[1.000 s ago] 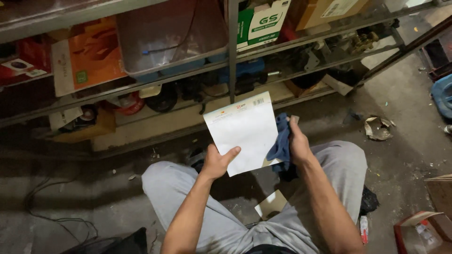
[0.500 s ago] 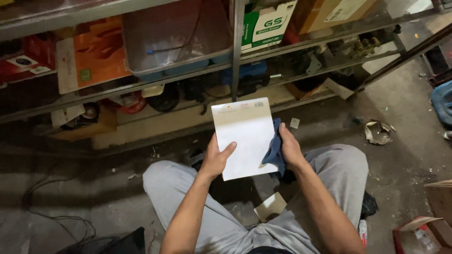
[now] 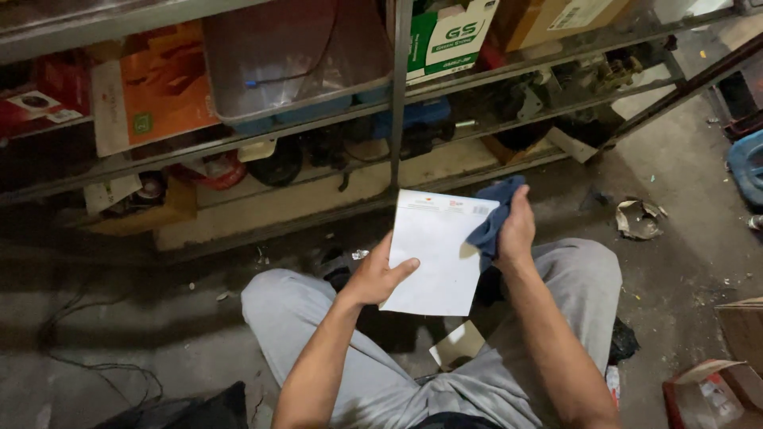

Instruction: The recorder cleans a notebook and a small motorcycle component with a cloth.

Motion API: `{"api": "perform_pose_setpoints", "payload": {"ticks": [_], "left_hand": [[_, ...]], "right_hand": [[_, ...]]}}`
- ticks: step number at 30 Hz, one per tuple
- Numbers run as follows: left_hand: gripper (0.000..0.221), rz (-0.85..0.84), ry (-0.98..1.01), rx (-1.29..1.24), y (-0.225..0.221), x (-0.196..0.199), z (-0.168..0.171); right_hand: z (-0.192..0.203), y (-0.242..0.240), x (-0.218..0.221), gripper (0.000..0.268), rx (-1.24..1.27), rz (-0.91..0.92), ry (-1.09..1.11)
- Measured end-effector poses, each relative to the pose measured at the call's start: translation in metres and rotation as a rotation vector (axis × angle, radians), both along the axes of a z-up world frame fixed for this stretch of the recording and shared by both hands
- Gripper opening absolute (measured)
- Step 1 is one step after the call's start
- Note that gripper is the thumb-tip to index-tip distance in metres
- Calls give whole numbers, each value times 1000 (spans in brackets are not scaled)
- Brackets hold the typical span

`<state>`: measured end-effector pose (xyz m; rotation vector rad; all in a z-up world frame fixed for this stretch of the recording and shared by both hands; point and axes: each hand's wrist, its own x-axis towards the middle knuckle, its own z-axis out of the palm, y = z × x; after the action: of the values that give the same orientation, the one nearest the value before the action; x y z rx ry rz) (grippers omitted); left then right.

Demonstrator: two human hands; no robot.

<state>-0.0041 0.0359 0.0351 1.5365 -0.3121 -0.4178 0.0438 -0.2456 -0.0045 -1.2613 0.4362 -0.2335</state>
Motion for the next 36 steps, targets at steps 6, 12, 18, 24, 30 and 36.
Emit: {"api": "perform_pose_setpoints", "payload": {"ticks": [6, 12, 18, 24, 30, 36], "left_hand": [[57, -68, -24, 30, -3, -2, 3], [50, -191, -235, 339, -10, -11, -3], [42, -164, -239, 472, -9, -15, 8], [38, 8, -255, 352, 9, -6, 19], [45, 48, -242, 430, -8, -13, -3], [40, 146, -328, 416, -37, -21, -53]], "right_hand": [[27, -5, -3, 48, -250, -194, -614], [49, 12, -15, 33, -1013, 280, -593], [74, 32, -16, 24, -979, 623, -557], [26, 2, -1, 23, -1059, 560, -324], [32, 30, -10, 29, -1165, 372, -473], [51, 79, -39, 23, -1037, 245, -846]]}}
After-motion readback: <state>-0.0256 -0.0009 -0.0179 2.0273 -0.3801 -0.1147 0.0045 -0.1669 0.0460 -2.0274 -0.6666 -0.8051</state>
